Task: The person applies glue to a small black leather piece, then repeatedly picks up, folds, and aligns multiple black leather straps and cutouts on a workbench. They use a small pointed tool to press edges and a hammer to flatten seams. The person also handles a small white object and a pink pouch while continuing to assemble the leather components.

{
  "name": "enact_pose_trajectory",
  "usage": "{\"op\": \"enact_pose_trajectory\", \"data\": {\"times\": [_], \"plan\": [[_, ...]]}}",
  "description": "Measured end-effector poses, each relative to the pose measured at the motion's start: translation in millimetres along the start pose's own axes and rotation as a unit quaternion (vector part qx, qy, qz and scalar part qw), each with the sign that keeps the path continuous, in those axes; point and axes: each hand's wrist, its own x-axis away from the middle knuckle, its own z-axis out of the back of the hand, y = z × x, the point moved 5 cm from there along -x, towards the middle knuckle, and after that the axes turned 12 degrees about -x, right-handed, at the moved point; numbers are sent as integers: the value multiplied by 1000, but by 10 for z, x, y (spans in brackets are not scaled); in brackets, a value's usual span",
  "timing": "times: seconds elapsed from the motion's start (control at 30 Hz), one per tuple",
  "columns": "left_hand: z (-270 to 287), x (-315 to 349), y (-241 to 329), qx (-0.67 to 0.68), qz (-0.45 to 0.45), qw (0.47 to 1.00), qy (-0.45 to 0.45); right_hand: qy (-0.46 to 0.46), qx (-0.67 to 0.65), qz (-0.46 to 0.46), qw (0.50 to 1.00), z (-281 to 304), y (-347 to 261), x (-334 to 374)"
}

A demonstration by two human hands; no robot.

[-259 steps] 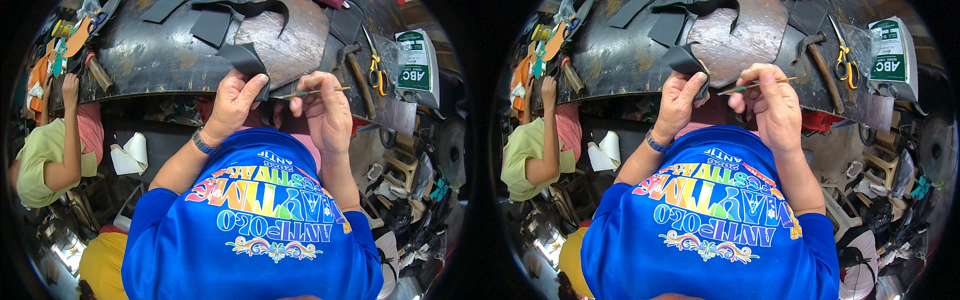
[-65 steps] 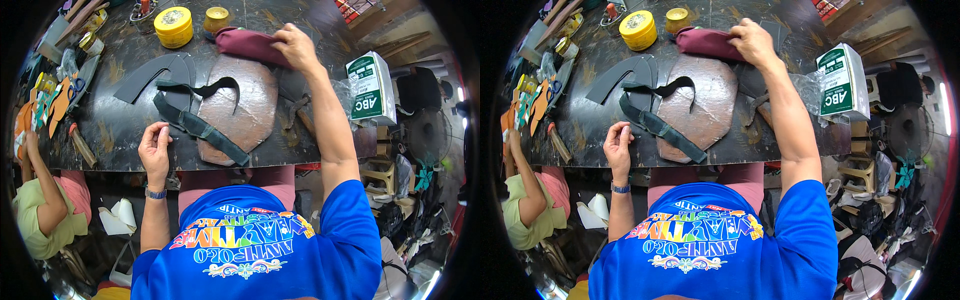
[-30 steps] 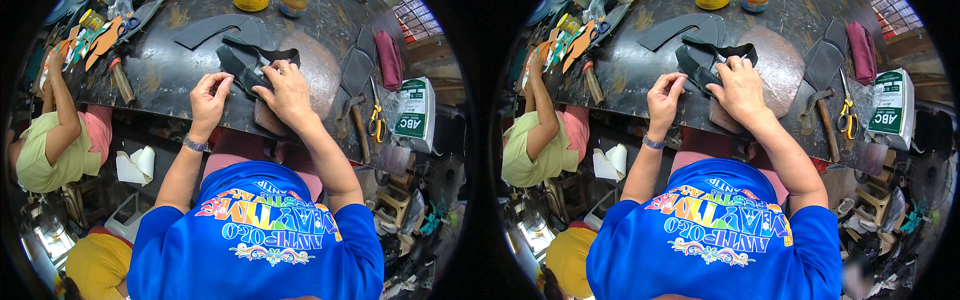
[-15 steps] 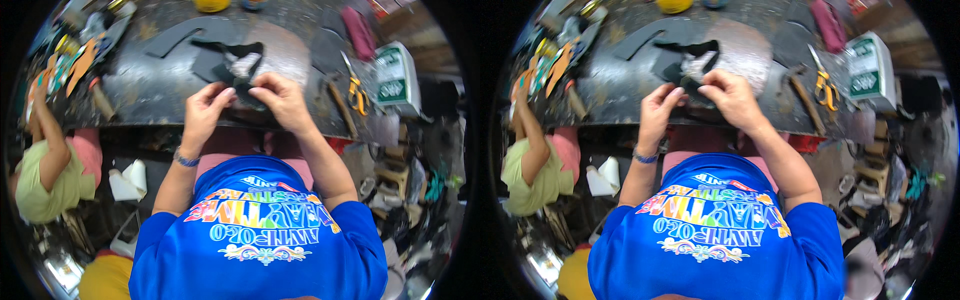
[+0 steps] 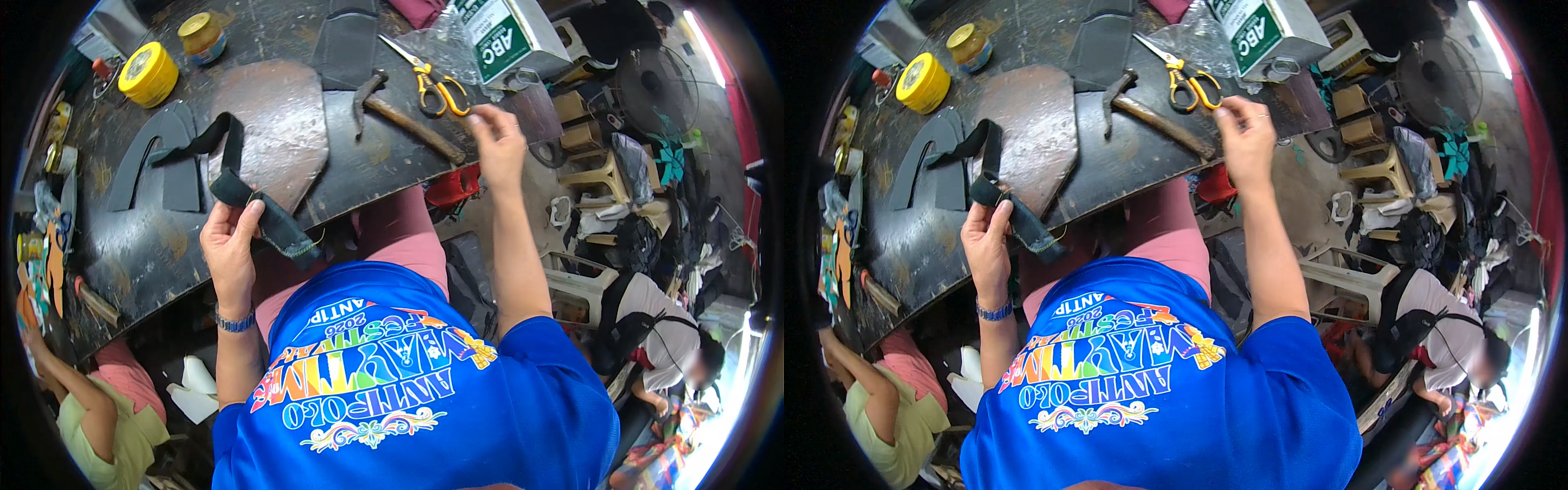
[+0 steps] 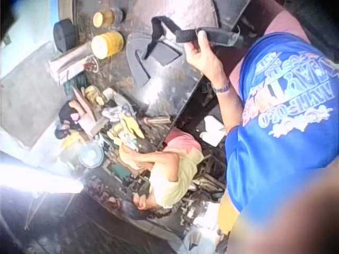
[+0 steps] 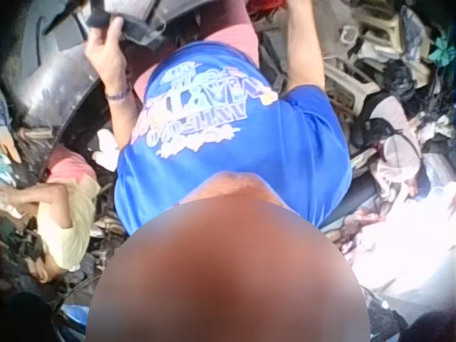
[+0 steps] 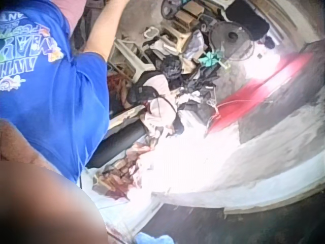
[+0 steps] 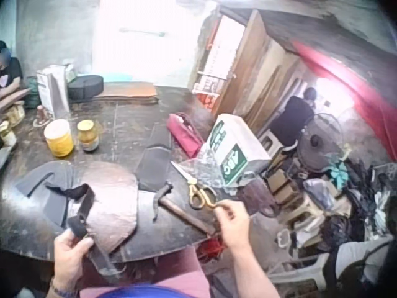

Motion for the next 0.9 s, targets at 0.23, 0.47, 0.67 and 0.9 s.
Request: {"op": "enact_pose_trajectory", "data": {"times": [0.23, 0.47, 0.67, 0.9], "plan": [[-166, -6, -13, -37, -13, 999, -20, 123, 220, -66, 965, 633, 1112, -680], [-143, 44, -28, -84, -14, 996, -6, 260, 99, -146, 949, 581, 1106, -916], [-164, 11, 0, -116, -28, 992, -31, 284, 58, -59, 955, 569, 816, -988], [-213, 19, 42, -134, -34, 990, -34, 232, 53, 63, 969, 504, 794, -1028]]}}
